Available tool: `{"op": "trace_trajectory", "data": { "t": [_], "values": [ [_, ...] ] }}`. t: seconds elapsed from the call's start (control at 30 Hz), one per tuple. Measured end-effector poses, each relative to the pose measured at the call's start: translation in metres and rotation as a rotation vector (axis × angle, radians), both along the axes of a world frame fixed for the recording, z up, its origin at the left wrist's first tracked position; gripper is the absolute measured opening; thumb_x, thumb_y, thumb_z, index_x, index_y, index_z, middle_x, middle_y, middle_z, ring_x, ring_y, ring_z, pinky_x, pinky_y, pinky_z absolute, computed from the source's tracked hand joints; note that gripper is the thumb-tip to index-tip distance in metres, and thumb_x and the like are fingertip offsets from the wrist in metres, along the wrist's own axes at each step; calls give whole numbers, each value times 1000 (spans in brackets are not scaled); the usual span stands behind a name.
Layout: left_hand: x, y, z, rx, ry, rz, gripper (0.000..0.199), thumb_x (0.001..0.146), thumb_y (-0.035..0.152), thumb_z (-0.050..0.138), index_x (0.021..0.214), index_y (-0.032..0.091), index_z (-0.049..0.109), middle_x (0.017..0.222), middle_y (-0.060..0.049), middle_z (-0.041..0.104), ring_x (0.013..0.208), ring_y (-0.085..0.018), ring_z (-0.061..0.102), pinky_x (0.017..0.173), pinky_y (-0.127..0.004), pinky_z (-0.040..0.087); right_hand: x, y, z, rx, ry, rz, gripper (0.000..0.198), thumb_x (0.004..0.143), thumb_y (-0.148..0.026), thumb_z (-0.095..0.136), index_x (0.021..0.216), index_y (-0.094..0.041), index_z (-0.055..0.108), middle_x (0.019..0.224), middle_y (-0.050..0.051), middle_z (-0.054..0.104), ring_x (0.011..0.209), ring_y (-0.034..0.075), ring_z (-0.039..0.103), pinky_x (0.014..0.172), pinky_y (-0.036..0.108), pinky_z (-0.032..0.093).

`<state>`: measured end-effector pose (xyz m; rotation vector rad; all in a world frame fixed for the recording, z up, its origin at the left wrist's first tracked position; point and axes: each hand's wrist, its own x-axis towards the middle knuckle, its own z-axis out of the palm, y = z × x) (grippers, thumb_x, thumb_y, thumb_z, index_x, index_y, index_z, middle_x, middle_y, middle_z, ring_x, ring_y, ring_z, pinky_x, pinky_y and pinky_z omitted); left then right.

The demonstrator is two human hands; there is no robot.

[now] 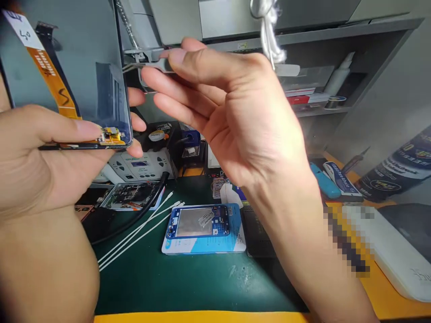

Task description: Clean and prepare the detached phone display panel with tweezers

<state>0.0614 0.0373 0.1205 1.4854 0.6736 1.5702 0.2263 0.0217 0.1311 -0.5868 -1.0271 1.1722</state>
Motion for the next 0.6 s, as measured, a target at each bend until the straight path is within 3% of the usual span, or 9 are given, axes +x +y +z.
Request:
{"op": "trace_trajectory", "data": {
  "t": [0.07, 0.17, 0.23, 0.33, 0.47, 0.6],
  "values": [
    [-5, -1, -6, 83, 105, -94, 22, 84, 1, 57, 101, 12, 66, 98, -2, 73, 105, -28, 67, 79, -38, 59, -1, -1, 1, 8, -22, -3, 29, 97, -9, 52, 72, -17, 66, 78, -10, 81, 103, 13, 75, 91, 18, 55],
    [-16, -2, -25, -94, 147, -178, 28, 90, 3, 46, 106, 15, 65, 110, 1, 72, 113, -27, 65, 83, -37, 55, -4, 0, 0, 6, -41, 41, 32, 98, -12, 47, 72, -14, 67, 83, -8, 82, 106, 13, 73, 86, 17, 53],
    [-26, -4, -46, -63, 84, -120, 29, 80, 3, 58, 104, 18, 66, 105, -5, 75, 94, -29, 71, 62, -34, 59, -6, 1, -2, 1, -53, 65, 32, 99, -15, 48, 74, -15, 67, 76, -10, 81, 109, 13, 72, 88, 17, 52],
    [-39, -8, -85, -217, 35, -49, 34, 79, 6, 62, 111, 17, 64, 110, -11, 73, 85, -27, 71, 59, -35, 60, -9, 1, -6, 12, -56, 58, 27, 100, -18, 53, 78, -16, 68, 67, -10, 77, 109, 15, 73, 91, 20, 56],
    [-39, -14, -124, -371, -107, -63, 40, 77, 11, 65, 116, 19, 59, 108, -10, 73, 89, -26, 71, 70, -41, 62, -19, 0, -17, 88, -90, 21, 18, 98, -22, 63, 83, -13, 69, 77, -4, 77, 90, 17, 79, 81, 26, 63],
    [-27, -21, -135, -421, -125, -100, 39, 77, 13, 67, 114, 22, 60, 109, -8, 73, 90, -27, 71, 70, -41, 61, -30, 0, -36, 120, -168, -43, 18, 91, -29, 73, 79, -15, 71, 75, -1, 75, 71, 18, 78, 68, 29, 66]
  ]
}}
